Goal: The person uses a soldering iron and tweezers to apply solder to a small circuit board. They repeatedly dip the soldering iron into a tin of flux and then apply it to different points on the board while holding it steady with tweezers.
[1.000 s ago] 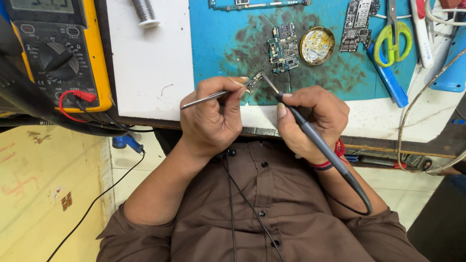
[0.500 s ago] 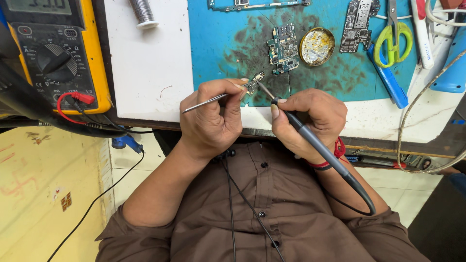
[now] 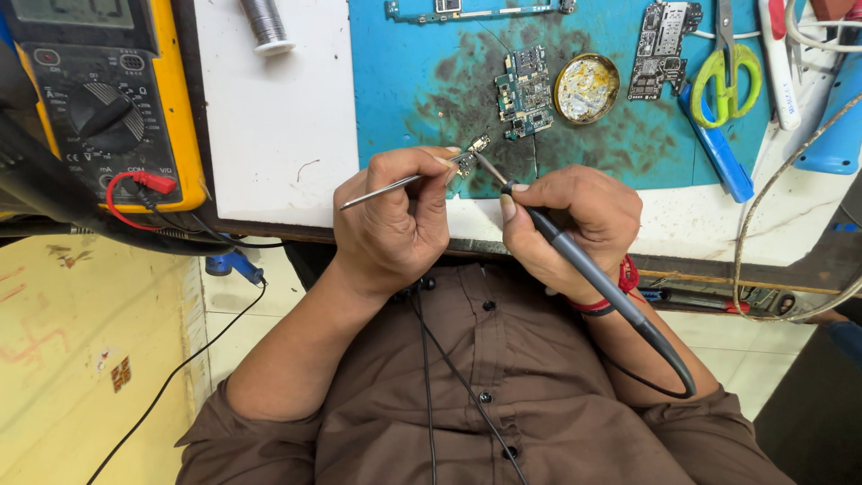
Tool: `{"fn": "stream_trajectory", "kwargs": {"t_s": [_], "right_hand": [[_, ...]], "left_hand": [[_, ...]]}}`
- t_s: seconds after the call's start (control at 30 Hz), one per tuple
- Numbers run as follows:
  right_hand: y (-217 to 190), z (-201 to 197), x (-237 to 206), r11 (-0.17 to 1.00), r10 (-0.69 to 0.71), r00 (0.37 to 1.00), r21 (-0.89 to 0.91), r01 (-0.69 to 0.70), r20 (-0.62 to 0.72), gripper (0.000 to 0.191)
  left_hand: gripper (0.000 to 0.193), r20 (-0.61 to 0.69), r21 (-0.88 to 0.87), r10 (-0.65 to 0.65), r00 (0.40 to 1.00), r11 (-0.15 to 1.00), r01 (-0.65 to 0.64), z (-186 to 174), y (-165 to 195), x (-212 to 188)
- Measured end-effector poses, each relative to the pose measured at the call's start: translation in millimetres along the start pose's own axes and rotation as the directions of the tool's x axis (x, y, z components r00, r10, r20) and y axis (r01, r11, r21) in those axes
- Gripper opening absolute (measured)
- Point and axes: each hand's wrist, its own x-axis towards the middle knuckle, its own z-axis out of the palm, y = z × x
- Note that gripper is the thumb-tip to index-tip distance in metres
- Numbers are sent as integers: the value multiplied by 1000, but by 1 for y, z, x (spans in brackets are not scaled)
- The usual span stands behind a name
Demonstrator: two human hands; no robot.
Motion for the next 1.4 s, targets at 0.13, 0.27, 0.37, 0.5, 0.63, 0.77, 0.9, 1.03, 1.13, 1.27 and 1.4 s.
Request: {"fn": "stream_trajectory", "kwargs": {"t_s": [0.13,0.27,0.37,0.5,0.63,0.77,0.9,1.03,1.13,1.27,1.4], "right_hand": [[0,0,1,1000,6,1000,7,-6,2,17],[0,0,2,1000,-14,1000,0,14,10,18],[0,0,2,1000,-12,1000,1,12,8,17],[-1,0,2,1000,-17,1000,4,17,19,17],[-1,0,2,1000,-7,1000,7,7,13,17],[-1,1,2,1000,-2,1000,13,2,9,17],[-1,0,2,1000,-12,1000,5,12,13,17],[-1,1,2,1000,5,1000,2,-5,2,17],[-1,1,2,1000,1,1000,4,-1,5,17],[1,0,-1,1000,14,1000,-1,-14,-5,16],[2,3,-11,984,156,985,92,-150,-69,12]], "left_hand": [[24,0,-4,-9,1000,1000,9,0,0,0],[24,1,-17,-9,1000,1000,9,0,0,0],[24,-2,-19,-6,1000,1000,6,0,-1,0],[23,7,-19,-19,1000,1000,19,0,-1,-1],[23,5,-25,-30,1000,999,30,0,0,-1],[23,7,-29,-41,999,999,42,0,0,-1],[23,10,-39,-61,998,997,61,-1,1,-1],[22,4,-21,-50,999,999,50,0,1,-1],[22,4,-26,-47,999,999,47,0,1,-1],[22,4,-23,-30,1000,999,30,0,0,0],[22,-2,-27,-39,999,999,39,0,1,0]]}}
